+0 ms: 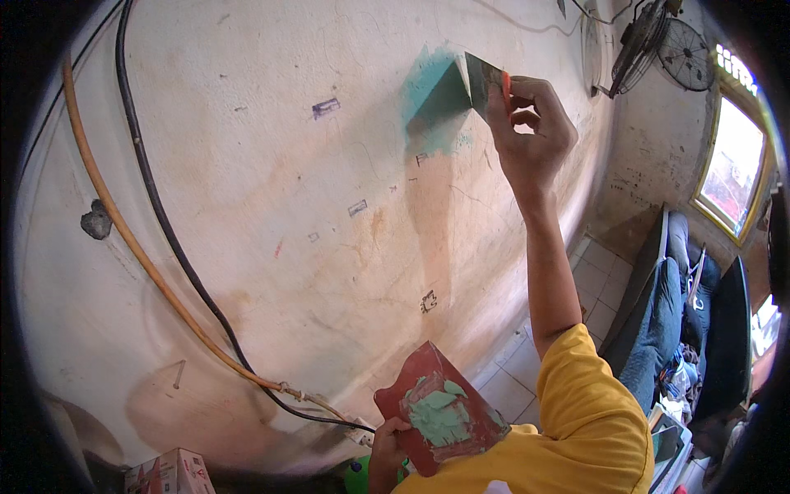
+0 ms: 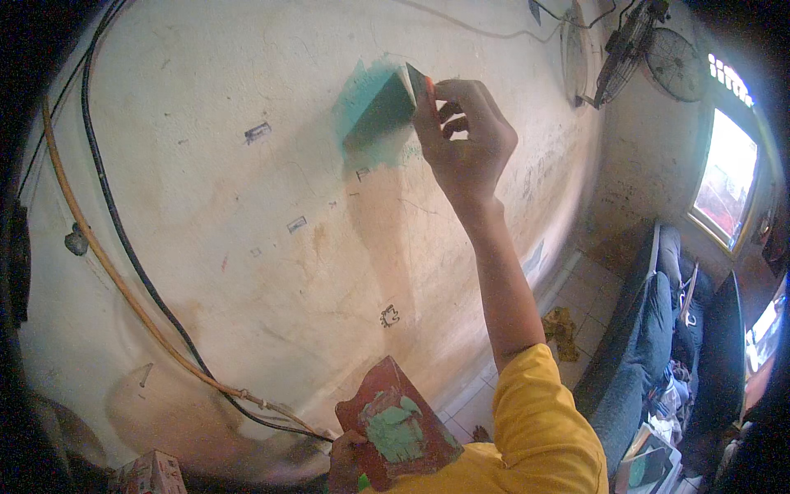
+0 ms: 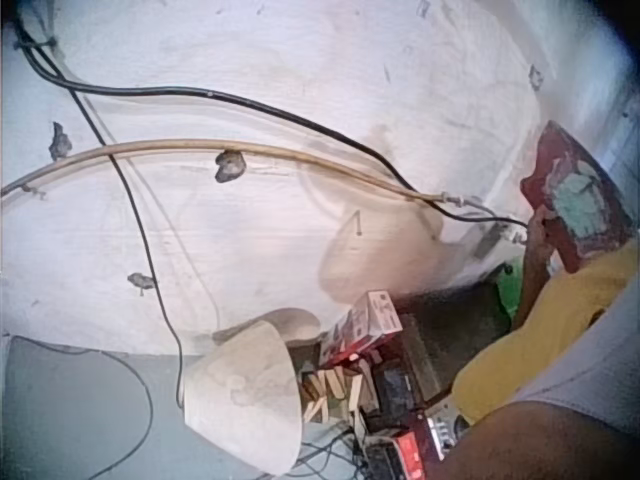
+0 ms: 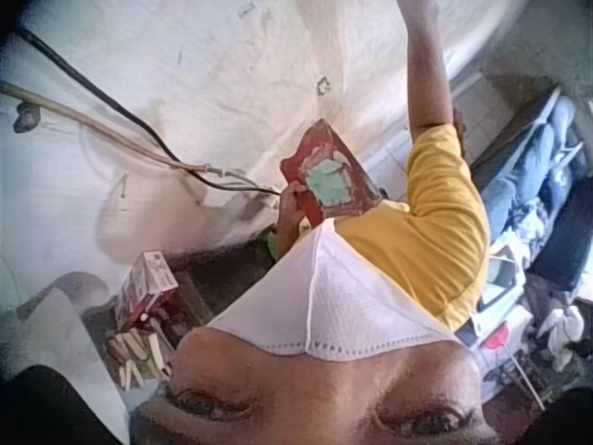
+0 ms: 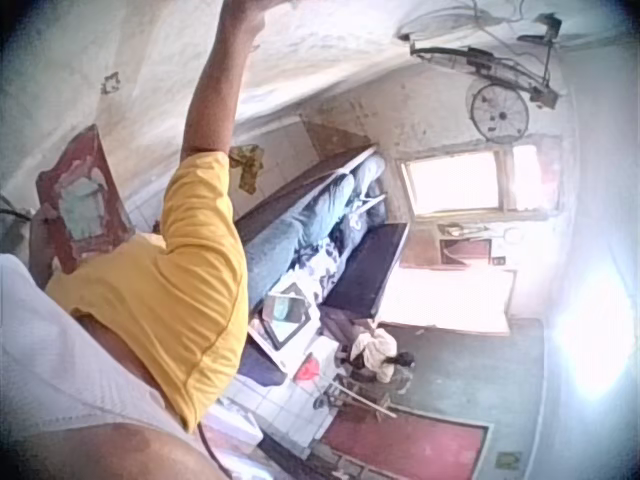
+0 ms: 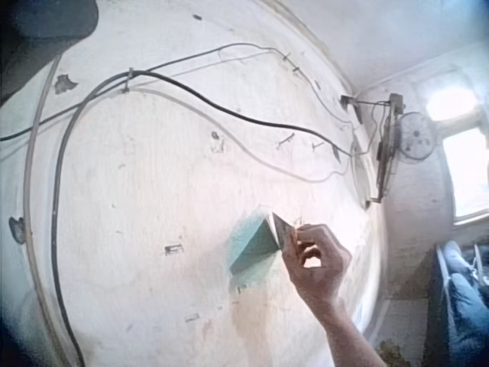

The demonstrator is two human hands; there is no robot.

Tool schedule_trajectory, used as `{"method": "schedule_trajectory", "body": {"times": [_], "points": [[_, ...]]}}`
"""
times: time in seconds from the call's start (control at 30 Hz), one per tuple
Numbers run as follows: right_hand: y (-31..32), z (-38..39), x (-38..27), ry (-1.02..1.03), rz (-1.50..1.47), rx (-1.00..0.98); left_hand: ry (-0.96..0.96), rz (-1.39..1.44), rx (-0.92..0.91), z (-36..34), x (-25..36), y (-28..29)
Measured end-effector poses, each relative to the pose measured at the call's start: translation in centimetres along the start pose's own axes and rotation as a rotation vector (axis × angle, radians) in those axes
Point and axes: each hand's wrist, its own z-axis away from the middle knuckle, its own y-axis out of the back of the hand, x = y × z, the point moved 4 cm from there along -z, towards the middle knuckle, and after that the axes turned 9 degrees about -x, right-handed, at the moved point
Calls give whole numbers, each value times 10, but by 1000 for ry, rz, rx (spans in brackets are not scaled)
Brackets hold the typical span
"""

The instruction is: The person applies a green paste to a wall using a putty knife and then smooths the area with the blade.

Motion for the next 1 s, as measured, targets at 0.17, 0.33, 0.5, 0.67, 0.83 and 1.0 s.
{"method": "schedule_trajectory", "body": {"times": [0.17,0.33,0.5,0.67,0.83,1.0], "points": [[-14,-3,-12,30,8,-37,47,24,-79,-3,0,10],[-29,9,-34,102,67,-137,61,42,-46,0,0,7],[-38,25,-58,245,77,-212,60,49,-87,-1,-1,18],[-41,43,-74,350,65,-304,28,18,-79,-4,-1,11],[-9,50,-80,238,-72,-351,53,-158,59,2,6,-8],[51,30,-18,-306,-151,8,90,48,-121,-5,-1,26]]}}
